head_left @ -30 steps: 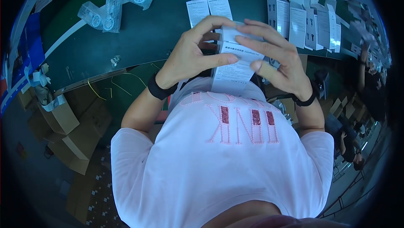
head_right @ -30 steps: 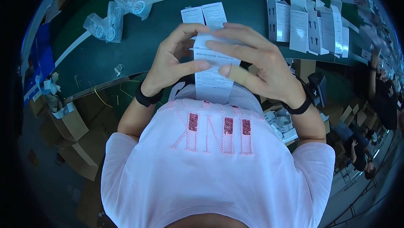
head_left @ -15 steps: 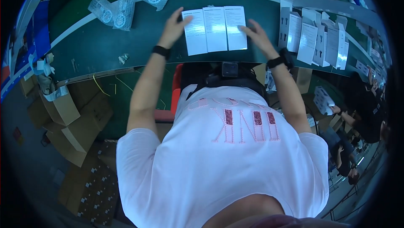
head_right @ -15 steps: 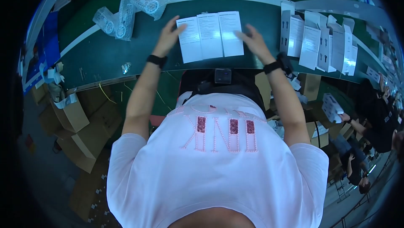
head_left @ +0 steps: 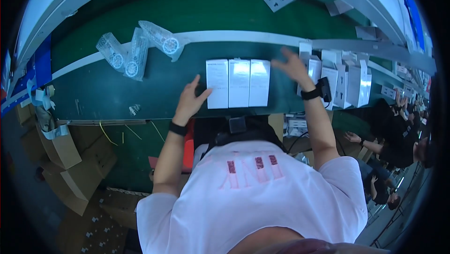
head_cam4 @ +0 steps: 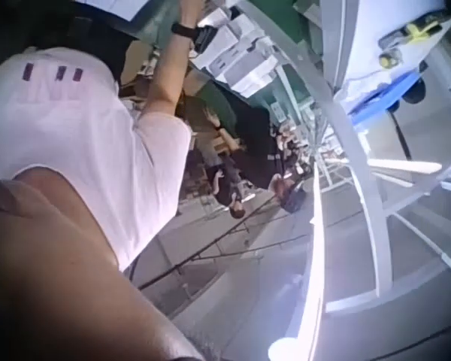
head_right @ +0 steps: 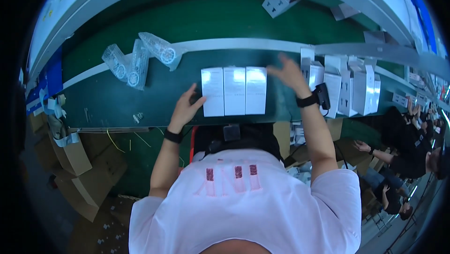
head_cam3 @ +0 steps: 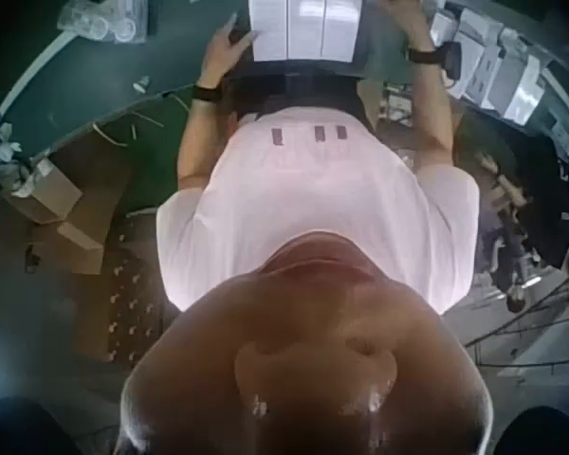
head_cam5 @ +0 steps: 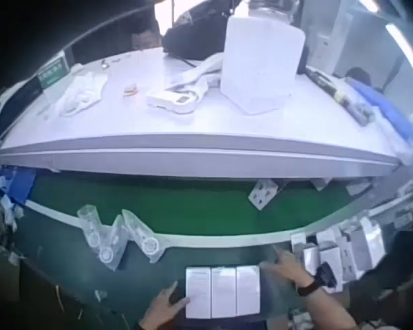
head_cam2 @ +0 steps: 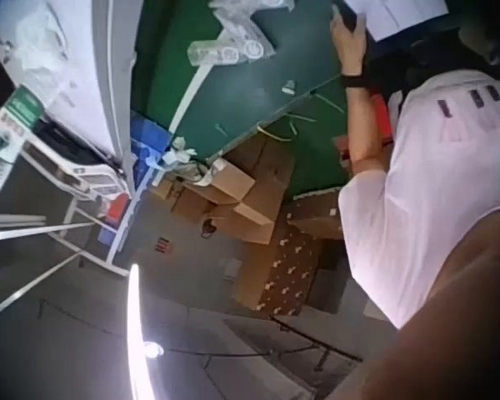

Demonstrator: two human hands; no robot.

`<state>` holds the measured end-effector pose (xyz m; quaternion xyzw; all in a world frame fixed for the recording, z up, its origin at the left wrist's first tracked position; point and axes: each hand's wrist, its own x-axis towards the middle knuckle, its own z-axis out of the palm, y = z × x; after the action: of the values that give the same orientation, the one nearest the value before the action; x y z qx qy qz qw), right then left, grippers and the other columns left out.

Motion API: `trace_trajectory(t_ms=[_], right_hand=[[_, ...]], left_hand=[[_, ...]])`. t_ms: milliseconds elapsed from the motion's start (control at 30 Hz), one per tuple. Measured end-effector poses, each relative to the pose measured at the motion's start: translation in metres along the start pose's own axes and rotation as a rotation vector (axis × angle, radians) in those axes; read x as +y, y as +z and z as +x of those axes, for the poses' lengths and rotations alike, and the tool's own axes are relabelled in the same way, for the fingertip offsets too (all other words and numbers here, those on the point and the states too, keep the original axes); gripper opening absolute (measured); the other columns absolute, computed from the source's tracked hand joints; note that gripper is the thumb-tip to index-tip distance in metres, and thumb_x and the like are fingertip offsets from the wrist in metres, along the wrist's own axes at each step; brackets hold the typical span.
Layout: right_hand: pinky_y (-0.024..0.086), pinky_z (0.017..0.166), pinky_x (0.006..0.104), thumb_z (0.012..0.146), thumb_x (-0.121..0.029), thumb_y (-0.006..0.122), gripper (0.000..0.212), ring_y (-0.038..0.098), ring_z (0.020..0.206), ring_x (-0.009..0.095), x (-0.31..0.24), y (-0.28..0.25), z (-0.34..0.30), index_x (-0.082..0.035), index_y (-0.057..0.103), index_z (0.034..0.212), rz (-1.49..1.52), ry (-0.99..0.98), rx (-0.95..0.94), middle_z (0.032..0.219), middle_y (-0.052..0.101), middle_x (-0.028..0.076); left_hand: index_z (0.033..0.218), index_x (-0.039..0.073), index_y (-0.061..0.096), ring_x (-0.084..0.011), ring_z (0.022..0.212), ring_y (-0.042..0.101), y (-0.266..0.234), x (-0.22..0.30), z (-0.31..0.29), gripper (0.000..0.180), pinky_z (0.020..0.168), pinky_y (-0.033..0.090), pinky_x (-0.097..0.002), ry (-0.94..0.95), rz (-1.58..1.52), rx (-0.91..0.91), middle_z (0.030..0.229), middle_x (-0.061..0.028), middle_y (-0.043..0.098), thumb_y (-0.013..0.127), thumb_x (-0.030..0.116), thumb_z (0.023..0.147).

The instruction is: Packaging products into white boxes with bubble wrap and instruction manuals on an assembly line.

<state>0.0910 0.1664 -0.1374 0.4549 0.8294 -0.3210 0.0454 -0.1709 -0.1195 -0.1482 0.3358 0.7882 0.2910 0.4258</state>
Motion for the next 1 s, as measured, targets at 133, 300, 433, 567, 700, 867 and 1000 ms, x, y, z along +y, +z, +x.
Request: trace_trajectory(t_ms=[133,300,433,567,700,867,1000], right_hand=[[0.040,0.100,0.0415,0.077,-0.035,0.074,0.074,0.050,0.118,0.038,-0.030,-0.070,0.099,0.009,0.045,0.129,-0.173,-0.132,0.966,0.124,0.052,0.030],[0.036,0.103,0.0428,0.077,-0.020,0.067,0.052,0.044,0.120,0.039,-0.036,-0.116,0.149,0.000,0.053,0.124,-0.188,-0.052,0.508,0.120,0.058,0.019],[0.040,0.099,0.0421,0.081,-0.023,0.067,0.041,0.048,0.118,0.033,-0.007,-0.121,0.143,-0.007,0.060,0.117,-0.799,-0.330,0.449,0.109,0.065,0.014],[0.041,0.092,0.0417,0.080,-0.013,0.069,0.015,0.055,0.099,0.030,-0.117,-0.096,0.093,-0.005,0.068,0.093,-0.400,-0.583,0.473,0.098,0.067,0.010],[0.043,0.078,0.0347,0.081,-0.009,0.069,0.010,0.052,0.081,0.024,-0.205,-0.065,0.021,-0.003,0.066,0.087,-0.017,-0.687,0.252,0.083,0.063,0.007],[0.044,0.070,0.0234,0.088,-0.013,0.064,0.012,0.055,0.075,0.010,-0.219,-0.024,-0.006,-0.002,0.066,0.095,0.634,-0.477,-0.027,0.087,0.064,0.001],[0.048,0.060,0.0216,0.090,-0.023,0.065,0.034,0.060,0.070,0.010,-0.221,-0.004,0.038,-0.002,0.062,0.116,0.596,-0.232,0.030,0.098,0.065,0.006]], left_hand=[[0.136,0.000,0.045,-0.0325,0.109,0.057,-0.068,0.023,0.006,0.070,0.091,0.046,-0.0389,0.051,0.032,0.273,0.120,-0.0236,0.056,0.072,0.035,0.082],[0.132,-0.002,0.050,-0.0297,0.104,0.059,-0.111,0.038,0.025,0.065,0.084,0.049,-0.0379,0.006,-0.039,0.437,0.116,-0.0196,0.061,0.074,0.032,0.081],[0.132,-0.005,0.048,-0.0304,0.105,0.059,-0.104,0.050,0.054,0.070,0.084,0.049,-0.0385,0.023,-0.023,0.454,0.116,-0.0201,0.061,0.075,0.033,0.079],[0.143,-0.006,0.028,-0.0375,0.113,0.055,-0.090,0.074,0.059,0.100,0.094,0.046,-0.0416,0.267,-0.184,0.474,0.130,-0.0273,0.049,0.081,0.039,0.071],[0.146,-0.004,0.019,-0.0351,0.133,0.035,-0.071,0.132,0.049,0.113,0.107,0.032,-0.0423,0.579,0.024,0.387,0.145,-0.0254,0.031,0.086,0.036,0.064],[0.138,-0.003,0.038,-0.0233,0.109,0.059,-0.092,0.116,0.022,0.086,0.092,0.046,-0.0304,0.213,-0.613,-0.111,0.121,-0.0163,0.058,0.079,0.035,0.073],[0.131,0.002,0.049,-0.0172,0.095,0.065,-0.130,0.050,-0.024,0.047,0.081,0.054,-0.0308,-0.487,-1.350,-0.395,0.113,-0.0100,0.064,0.053,0.032,0.095]])
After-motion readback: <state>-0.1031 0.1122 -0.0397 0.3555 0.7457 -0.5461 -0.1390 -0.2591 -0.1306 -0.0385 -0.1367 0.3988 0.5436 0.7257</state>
